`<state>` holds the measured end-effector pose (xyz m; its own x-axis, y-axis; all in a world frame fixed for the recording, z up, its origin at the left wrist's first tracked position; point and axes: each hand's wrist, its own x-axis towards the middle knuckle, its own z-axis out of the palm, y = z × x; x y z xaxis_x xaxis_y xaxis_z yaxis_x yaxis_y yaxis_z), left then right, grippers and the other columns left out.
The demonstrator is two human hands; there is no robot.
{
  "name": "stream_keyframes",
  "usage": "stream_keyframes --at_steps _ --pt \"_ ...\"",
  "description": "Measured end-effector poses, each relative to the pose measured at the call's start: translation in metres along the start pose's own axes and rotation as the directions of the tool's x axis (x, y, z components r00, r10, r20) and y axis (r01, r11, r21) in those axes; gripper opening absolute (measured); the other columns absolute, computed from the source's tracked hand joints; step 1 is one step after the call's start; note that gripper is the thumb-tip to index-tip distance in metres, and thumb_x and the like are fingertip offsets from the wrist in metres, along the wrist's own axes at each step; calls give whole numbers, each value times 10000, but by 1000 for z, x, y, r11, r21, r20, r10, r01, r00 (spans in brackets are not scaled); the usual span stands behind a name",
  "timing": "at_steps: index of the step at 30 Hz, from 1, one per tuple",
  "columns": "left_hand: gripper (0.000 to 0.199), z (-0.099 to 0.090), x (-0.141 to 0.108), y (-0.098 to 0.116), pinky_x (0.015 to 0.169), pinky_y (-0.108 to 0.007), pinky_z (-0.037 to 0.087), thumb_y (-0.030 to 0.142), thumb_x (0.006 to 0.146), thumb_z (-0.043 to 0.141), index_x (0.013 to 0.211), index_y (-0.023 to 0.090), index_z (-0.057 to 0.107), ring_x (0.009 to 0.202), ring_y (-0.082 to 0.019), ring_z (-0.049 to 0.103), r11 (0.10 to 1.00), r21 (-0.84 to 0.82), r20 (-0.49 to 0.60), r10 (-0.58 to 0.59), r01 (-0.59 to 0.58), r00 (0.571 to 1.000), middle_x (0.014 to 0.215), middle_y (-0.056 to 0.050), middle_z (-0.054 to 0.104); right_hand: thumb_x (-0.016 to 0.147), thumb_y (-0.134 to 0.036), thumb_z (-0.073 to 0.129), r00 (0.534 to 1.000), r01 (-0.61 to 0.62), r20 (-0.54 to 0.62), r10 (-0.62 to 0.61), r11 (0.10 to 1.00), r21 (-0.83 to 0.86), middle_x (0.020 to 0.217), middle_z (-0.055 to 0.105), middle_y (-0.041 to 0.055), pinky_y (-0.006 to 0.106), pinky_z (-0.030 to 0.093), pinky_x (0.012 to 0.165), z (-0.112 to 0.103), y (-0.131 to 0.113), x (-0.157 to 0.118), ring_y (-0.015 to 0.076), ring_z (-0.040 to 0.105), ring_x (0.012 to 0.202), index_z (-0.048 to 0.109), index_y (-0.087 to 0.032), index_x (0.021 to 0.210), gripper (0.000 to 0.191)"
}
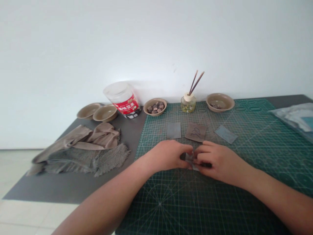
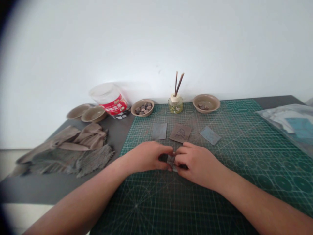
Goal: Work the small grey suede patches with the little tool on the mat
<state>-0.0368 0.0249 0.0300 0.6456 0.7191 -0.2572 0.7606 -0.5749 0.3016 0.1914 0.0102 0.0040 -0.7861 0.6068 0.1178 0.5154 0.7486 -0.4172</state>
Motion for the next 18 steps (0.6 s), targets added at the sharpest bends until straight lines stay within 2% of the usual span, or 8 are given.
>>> stream_keyframes --at_steps 5,9,13,18 --pt "356 -1 0 1 588 -295 334 577 805 706 1055 325 675 829 -239 695 1000 -2 2 -13 13 1000 897 8 748 858 -191 685 997 -73 -15 73 996 -40 914 689 25 332 430 756 -4 -1 -2 199 580 881 682 -214 791 71" --pt "355 -2 -1 3 595 -293 342 575 806 709 1055 324 682 830 -238 693 1000 -4 2 -18 18 1000 882 8 746 883 -202 666 1000 1 19 -1 1000 -25 901 692 10 336 429 766 -4 -1 -2 188 579 862 679 -218 790 95" --pt "386 -1 0 2 606 -291 357 582 799 714 1089 329 683 840 -242 693 1000 -3 5 -22 22 1000 907 -1 752 883 -219 681 999 -44 14 45 997 -61 904 702 21 346 426 765 -6 2 -3 202 574 877 696 -213 781 103" --pt "391 2 0 0 608 -288 364 598 803 701 1092 335 681 822 -234 686 1000 -3 5 -14 14 1000 893 6 748 869 -198 686 999 -15 37 16 1000 -18 922 712 11 338 434 772 -8 1 -4 193 582 877 710 -223 798 79"
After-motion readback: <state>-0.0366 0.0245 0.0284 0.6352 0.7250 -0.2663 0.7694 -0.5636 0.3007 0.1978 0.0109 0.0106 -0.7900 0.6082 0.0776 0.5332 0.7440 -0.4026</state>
